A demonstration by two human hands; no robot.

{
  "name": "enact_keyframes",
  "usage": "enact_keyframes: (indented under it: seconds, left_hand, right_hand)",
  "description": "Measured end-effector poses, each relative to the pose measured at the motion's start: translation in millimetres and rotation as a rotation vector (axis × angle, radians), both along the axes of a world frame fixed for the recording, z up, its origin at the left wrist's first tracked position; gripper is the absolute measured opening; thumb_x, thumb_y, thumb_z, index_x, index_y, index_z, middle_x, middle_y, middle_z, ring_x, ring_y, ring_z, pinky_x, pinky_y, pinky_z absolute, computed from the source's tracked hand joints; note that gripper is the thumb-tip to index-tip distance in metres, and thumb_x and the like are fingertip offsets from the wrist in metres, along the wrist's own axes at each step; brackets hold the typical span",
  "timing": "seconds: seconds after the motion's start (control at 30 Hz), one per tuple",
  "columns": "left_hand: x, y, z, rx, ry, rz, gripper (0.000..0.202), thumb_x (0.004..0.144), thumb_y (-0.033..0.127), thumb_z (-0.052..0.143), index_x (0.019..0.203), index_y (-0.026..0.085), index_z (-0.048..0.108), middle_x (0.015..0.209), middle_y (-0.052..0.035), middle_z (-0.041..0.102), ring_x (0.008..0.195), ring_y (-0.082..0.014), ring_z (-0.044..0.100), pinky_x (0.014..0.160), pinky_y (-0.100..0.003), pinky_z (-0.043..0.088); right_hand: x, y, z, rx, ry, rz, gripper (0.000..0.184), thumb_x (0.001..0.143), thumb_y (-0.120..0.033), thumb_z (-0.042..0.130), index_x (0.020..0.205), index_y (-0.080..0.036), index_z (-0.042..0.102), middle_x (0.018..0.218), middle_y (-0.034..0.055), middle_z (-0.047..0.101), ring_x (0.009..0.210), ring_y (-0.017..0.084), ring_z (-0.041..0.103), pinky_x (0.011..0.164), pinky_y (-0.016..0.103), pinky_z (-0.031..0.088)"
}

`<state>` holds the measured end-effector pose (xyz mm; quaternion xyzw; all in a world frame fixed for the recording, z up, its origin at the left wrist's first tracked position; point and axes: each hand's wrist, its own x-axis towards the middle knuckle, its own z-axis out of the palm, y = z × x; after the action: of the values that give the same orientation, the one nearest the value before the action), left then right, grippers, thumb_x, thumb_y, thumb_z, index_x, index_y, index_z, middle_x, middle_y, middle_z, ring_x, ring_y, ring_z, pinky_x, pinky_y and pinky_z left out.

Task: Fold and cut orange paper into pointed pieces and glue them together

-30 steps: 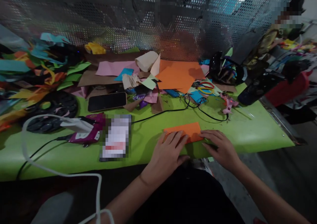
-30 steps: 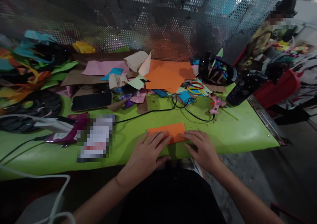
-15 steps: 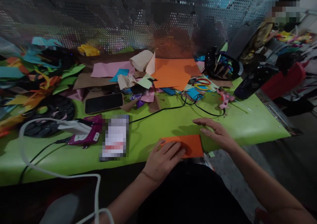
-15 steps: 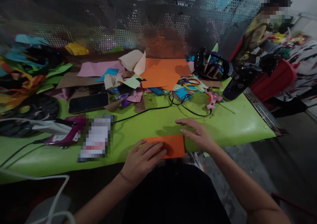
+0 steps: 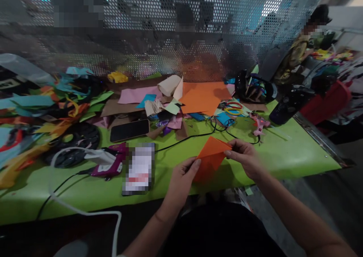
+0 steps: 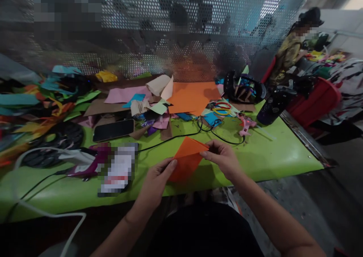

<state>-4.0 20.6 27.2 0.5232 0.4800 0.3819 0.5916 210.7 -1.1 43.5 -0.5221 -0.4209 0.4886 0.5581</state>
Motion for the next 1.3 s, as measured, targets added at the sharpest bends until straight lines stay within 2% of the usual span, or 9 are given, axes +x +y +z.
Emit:
enact_keyframes:
  seconds: [0.13, 0.23, 0.47, 0.63, 0.83, 0.93, 1.0, 1.13, 1.3]
  left_hand:
    - [-2, 13, 7.3, -0.059, -0.068, -0.181, 0.036, 0.077, 0.045, 0.072, 0.099, 0.017, 0.076, 0.1, -0.0065, 0.077, 0.093, -0.0211, 0.067, 0.081, -0.028, 0.051]
    - [4, 26, 17.9, -0.057, -0.141, -0.201, 0.039, 0.072, 0.043, 0.078, 0.102, 0.018, 0.074, 0.107, -0.0071, 0.075, 0.099, -0.022, 0.067, 0.085, -0.028, 0.051]
    - [24, 36, 19.6, -0.12, -0.208, -0.25, 0.033, 0.069, 0.043, 0.079, 0.085, 0.015, 0.075, 0.082, -0.0046, 0.075, 0.073, -0.0168, 0.065, 0.067, -0.024, 0.048]
    - [14, 48, 12.0, -0.119, -0.185, -0.151, 0.032, 0.066, 0.044, 0.081, 0.076, 0.015, 0.074, 0.071, -0.0024, 0.072, 0.06, -0.013, 0.06, 0.057, -0.022, 0.043]
    - [2, 61, 7.6, -0.222, -0.283, -0.028, 0.043, 0.055, 0.046, 0.088, 0.079, 0.014, 0.074, 0.072, -0.0037, 0.073, 0.059, -0.0142, 0.063, 0.058, -0.024, 0.048]
    - [-1, 61, 7.0, -0.263, -0.326, -0.011, 0.046, 0.053, 0.046, 0.089, 0.082, 0.014, 0.074, 0.075, -0.0056, 0.075, 0.064, -0.0173, 0.067, 0.061, -0.026, 0.052]
    - [-3, 60, 7.3, -0.283, -0.35, -0.009, 0.045, 0.054, 0.045, 0.09, 0.084, 0.014, 0.075, 0.075, -0.0062, 0.076, 0.066, -0.0184, 0.069, 0.063, -0.026, 0.053]
    - [-6, 60, 5.8, -0.309, -0.401, -0.007, 0.042, 0.055, 0.043, 0.09, 0.083, 0.015, 0.075, 0.078, -0.0064, 0.077, 0.067, -0.0178, 0.07, 0.064, -0.026, 0.054]
    - [-8, 61, -1.3, -0.284, -0.414, -0.011, 0.039, 0.058, 0.043, 0.088, 0.084, 0.016, 0.077, 0.082, -0.0068, 0.077, 0.068, -0.0178, 0.07, 0.065, -0.026, 0.053]
  right_hand:
    - [-1, 5, 0.7, 0.001, -0.058, -0.005, 0.032, 0.065, -0.044, 0.084, 0.068, -0.019, 0.063, 0.06, -0.0031, 0.058, 0.056, 0.011, 0.048, 0.054, 0.025, 0.038]
    - [-1, 6, 0.5, 0.004, -0.099, 0.029, 0.031, 0.067, -0.042, 0.083, 0.067, -0.019, 0.062, 0.059, -0.0033, 0.057, 0.055, 0.011, 0.047, 0.053, 0.025, 0.036]
    - [-6, 8, 0.9, 0.049, -0.222, 0.115, 0.033, 0.075, -0.048, 0.076, 0.067, -0.019, 0.062, 0.059, -0.0029, 0.056, 0.056, 0.012, 0.049, 0.054, 0.026, 0.038]
    - [15, 21, 5.9, 0.103, -0.489, 0.069, 0.03, 0.088, -0.047, 0.061, 0.079, -0.019, 0.069, 0.068, 0.0017, 0.067, 0.065, 0.017, 0.06, 0.061, 0.029, 0.045]
    - [68, 72, 27.0, 0.191, -1.022, -0.132, 0.024, 0.087, -0.039, 0.06, 0.096, -0.021, 0.072, 0.083, 0.0038, 0.074, 0.075, 0.022, 0.066, 0.068, 0.032, 0.048]
    - [87, 109, 30.7, 0.137, -1.338, -0.093, 0.024, 0.088, -0.033, 0.056, 0.102, -0.023, 0.073, 0.098, 0.0062, 0.076, 0.088, 0.025, 0.068, 0.074, 0.033, 0.049]
    - [94, 134, 27.0, 0.008, -1.589, -0.013, 0.029, 0.09, -0.028, 0.052, 0.112, -0.023, 0.071, 0.114, 0.0085, 0.073, 0.1, 0.026, 0.067, 0.081, 0.033, 0.049]
    - [101, 174, 12.1, -0.109, -1.692, 0.045, 0.039, 0.086, -0.02, 0.055, 0.124, -0.021, 0.064, 0.122, 0.0126, 0.07, 0.106, 0.03, 0.065, 0.081, 0.035, 0.049]
    - [104, 191, 4.5, -0.164, -1.757, 0.097, 0.049, 0.083, -0.012, 0.054, 0.132, -0.015, 0.055, 0.119, 0.0171, 0.068, 0.105, 0.03, 0.065, 0.078, 0.033, 0.046]
